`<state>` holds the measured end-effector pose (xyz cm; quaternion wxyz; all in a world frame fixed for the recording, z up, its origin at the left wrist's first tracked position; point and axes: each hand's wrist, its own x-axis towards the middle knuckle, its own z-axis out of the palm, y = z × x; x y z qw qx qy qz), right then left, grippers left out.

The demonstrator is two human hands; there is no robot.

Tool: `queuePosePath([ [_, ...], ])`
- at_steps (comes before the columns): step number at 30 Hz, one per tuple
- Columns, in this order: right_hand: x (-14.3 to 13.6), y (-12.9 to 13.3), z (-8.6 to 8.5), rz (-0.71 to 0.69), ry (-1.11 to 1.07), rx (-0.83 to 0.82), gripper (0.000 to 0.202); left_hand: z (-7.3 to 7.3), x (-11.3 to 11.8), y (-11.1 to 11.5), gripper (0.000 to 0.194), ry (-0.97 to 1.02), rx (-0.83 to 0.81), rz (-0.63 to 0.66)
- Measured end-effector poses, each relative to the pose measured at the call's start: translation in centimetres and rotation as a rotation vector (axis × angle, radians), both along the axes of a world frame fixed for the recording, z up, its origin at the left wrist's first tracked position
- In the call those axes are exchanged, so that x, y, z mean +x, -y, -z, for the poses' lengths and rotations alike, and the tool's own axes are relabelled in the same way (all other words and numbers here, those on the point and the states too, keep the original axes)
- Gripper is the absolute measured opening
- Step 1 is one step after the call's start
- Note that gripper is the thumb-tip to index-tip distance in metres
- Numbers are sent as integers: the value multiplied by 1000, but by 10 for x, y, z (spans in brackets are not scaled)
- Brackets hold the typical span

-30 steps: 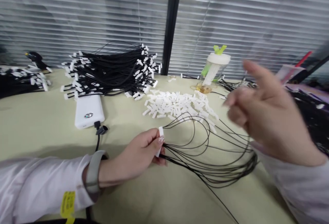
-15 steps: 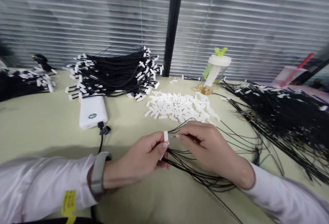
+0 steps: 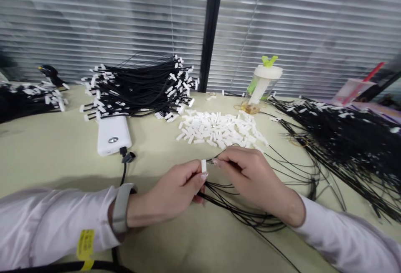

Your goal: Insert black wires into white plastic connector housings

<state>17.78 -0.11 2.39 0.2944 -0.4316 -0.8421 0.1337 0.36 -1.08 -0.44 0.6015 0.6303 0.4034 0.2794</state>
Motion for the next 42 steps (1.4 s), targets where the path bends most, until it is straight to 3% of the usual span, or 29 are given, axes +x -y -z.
queuePosePath([
  [28, -2, 1, -1, 25, -15, -68, 20, -1, 0, 2, 18, 15, -5, 26],
  [36, -3, 2, -3, -49, 32, -54, 21, -3, 0, 3, 18, 24, 7, 16],
  [42, -5, 3, 1, -20, -4, -8, 17, -5, 0, 4, 18, 31, 31, 30],
])
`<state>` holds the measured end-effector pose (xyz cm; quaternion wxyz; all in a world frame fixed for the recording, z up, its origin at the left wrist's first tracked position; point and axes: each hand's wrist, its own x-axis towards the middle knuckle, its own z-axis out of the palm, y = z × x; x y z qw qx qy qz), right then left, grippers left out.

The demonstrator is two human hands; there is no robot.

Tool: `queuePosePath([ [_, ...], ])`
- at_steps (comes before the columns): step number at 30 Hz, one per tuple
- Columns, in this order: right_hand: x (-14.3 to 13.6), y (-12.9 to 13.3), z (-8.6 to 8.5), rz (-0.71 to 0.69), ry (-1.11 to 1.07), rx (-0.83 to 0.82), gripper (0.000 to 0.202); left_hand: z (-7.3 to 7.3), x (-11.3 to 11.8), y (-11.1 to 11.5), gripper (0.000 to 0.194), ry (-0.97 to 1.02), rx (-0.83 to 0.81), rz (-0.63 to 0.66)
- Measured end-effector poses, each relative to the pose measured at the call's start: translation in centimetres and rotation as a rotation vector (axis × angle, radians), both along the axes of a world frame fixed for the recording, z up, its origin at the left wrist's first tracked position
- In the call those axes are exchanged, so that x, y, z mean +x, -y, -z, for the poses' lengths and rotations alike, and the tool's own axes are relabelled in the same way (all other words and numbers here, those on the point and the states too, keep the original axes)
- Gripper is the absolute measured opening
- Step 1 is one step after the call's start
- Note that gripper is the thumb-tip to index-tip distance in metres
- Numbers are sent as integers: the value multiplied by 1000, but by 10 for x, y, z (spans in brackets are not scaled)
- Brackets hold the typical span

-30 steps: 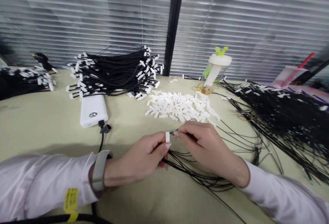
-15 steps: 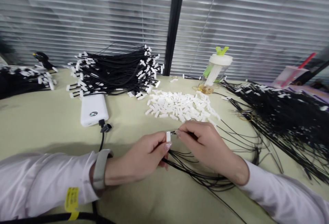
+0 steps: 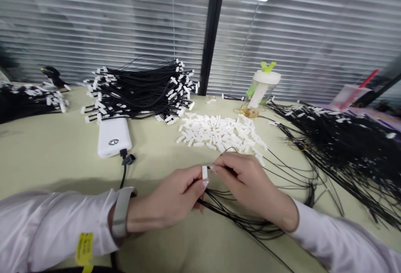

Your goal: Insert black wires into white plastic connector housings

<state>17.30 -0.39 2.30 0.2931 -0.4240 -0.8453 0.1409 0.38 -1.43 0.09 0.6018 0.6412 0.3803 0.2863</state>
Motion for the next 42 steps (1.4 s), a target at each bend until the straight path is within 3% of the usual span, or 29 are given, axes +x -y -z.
queuePosePath([
  [8, -4, 3, 9, 23, 0, 87, 13, 0, 0, 1, 20, -49, 68, 33],
  [13, 0, -2, 7, 23, 35, 106, 11, 2, 0, -1, 20, 32, -32, -22],
  [17, 12, -4, -6, 63, 37, 370, 12, 5, -2, -6, 22, 128, -112, -141],
  [19, 19, -2, -16, 27, 132, 424, 7, 7, -3, -8, 23, 178, -144, -178],
  [22, 31, 1, -25, -55, 374, 284, 20, 11, -3, -11, 24, 242, -172, -211],
  [26, 41, -1, -25, -103, 572, 42, 28, 11, -3, -12, 23, 258, -196, -226],
  [30, 36, -2, -18, -182, 533, -95, 31, 9, -3, -11, 23, 240, -192, -210],
  [34, 22, 1, -13, -204, 403, -108, 31, 8, -2, -10, 22, 224, -179, -201],
  [38, 20, -1, -13, -128, 380, -21, 22, 8, -3, -10, 23, 216, -181, -193],
  [42, 43, -16, -21, 167, 357, 62, 15, 9, -3, -11, 25, 213, -188, -187],
])
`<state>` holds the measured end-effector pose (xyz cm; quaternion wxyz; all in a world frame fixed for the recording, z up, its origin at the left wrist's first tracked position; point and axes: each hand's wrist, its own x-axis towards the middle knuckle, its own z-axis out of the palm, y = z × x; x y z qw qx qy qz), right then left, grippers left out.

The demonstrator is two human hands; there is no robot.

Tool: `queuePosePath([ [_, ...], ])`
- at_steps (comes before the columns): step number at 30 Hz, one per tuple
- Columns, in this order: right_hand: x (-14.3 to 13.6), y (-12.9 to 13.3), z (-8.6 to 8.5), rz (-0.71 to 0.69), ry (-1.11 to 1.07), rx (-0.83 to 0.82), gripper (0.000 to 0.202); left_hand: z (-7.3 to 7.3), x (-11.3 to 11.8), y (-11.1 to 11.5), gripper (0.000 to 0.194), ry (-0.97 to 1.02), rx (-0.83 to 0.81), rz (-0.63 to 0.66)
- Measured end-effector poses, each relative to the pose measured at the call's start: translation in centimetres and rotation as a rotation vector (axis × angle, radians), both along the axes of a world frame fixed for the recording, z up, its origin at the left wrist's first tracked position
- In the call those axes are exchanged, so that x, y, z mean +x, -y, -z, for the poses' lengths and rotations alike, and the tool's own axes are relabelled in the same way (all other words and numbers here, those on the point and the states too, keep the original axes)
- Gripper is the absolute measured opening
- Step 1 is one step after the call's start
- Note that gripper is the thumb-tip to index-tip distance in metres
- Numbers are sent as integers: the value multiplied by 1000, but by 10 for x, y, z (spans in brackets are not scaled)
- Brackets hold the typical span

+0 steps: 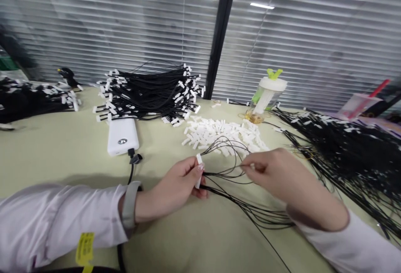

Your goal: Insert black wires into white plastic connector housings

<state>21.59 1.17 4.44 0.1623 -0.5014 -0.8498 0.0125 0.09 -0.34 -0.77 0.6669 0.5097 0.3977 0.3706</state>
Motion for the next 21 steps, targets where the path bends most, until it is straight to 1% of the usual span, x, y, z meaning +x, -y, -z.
queuePosePath([
  [2, 16, -10, -7, 179, -128, 79, 11, 0, 0, 0, 25, 0, -4, 2],
  [4, 29, -18, -14, 330, -358, 126, 11, 1, 0, 0, 25, -8, 1, 3],
  [5, 34, -21, -17, 367, -513, 130, 15, 1, -1, 0, 25, -18, 3, 4],
  [6, 37, -23, -21, 362, -692, 129, 20, 1, -1, 0, 25, -29, 4, 9],
  [7, 38, -25, -24, 313, -879, 133, 22, 1, -1, 1, 25, -39, 7, 18],
  [9, 39, -24, -30, 154, -1200, 186, 20, 0, -1, 3, 25, -59, 12, 48],
  [10, 38, -23, -32, 85, -1304, 225, 17, -1, -1, 4, 24, -68, 16, 63],
  [11, 36, -21, -33, 42, -1357, 256, 16, -2, -1, 4, 25, -76, 18, 78],
  [12, 34, -18, -34, 22, -1367, 266, 18, -3, 0, 5, 25, -85, 19, 85],
  [13, 32, -15, -34, 14, -1349, 254, 23, -3, 0, 6, 25, -94, 18, 92],
  [15, 24, -7, -30, -7, -1250, 167, 36, -4, 1, 6, 25, -96, 13, 100],
  [16, 19, -3, -26, -23, -1167, 105, 38, -4, 1, 5, 25, -92, 8, 102],
  [17, 13, 1, -22, -33, -1059, 49, 34, -3, 0, 5, 25, -85, 2, 101],
  [19, 1, 7, -12, -51, -788, -17, 17, -1, 0, 4, 24, -55, -13, 102],
  [20, -6, 10, -7, -65, -654, -15, 9, 1, -1, 4, 24, -35, -19, 100],
  [21, -11, 11, -2, -84, -540, 6, 7, 2, -2, 4, 24, -15, -22, 102],
])
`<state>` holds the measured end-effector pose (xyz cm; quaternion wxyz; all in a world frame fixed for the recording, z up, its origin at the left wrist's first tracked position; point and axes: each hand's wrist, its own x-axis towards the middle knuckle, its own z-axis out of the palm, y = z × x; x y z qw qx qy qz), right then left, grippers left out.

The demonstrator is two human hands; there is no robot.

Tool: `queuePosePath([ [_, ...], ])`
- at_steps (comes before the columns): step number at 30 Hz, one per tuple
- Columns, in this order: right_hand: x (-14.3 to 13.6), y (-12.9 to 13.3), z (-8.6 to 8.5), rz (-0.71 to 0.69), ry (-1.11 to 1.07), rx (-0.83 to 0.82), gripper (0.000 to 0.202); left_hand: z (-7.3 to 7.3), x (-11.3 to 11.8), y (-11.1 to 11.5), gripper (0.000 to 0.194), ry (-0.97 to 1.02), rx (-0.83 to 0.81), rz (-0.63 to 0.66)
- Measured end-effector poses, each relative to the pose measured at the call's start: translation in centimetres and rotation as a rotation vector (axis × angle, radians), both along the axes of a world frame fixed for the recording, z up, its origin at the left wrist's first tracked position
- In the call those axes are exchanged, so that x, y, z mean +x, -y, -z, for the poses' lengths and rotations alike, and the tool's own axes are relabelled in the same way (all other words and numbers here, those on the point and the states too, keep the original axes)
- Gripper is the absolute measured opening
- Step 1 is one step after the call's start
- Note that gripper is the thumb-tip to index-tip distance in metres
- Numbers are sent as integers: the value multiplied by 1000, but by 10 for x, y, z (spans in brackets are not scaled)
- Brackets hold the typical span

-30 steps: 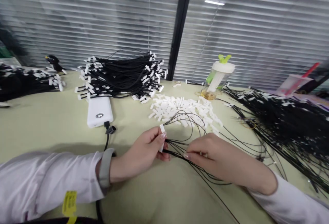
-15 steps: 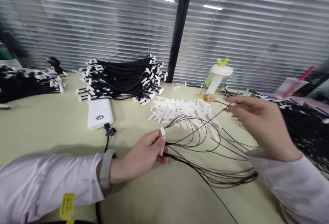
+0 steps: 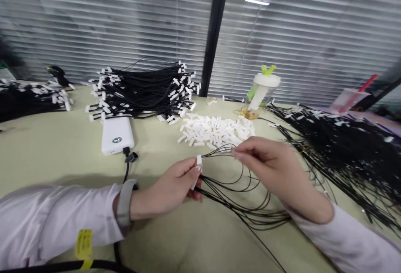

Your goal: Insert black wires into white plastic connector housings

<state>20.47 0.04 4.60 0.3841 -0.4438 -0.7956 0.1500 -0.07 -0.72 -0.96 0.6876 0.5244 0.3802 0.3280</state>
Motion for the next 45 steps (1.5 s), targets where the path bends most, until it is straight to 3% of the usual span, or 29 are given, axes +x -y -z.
queuePosePath([
  [3, -11, 1, 12, -34, 175, 105, 10, 2, -1, 0, 24, 29, 6, 10],
  [10, -13, -3, 25, -69, 254, 216, 10, 1, -1, 1, 26, 8, 16, 10],
  [35, -8, -2, 28, -109, 467, 366, 15, -2, 0, 1, 27, 8, -2, 14],
  [45, -7, -2, 27, -95, 426, 446, 12, -2, 0, 2, 28, -52, 31, 26],
])
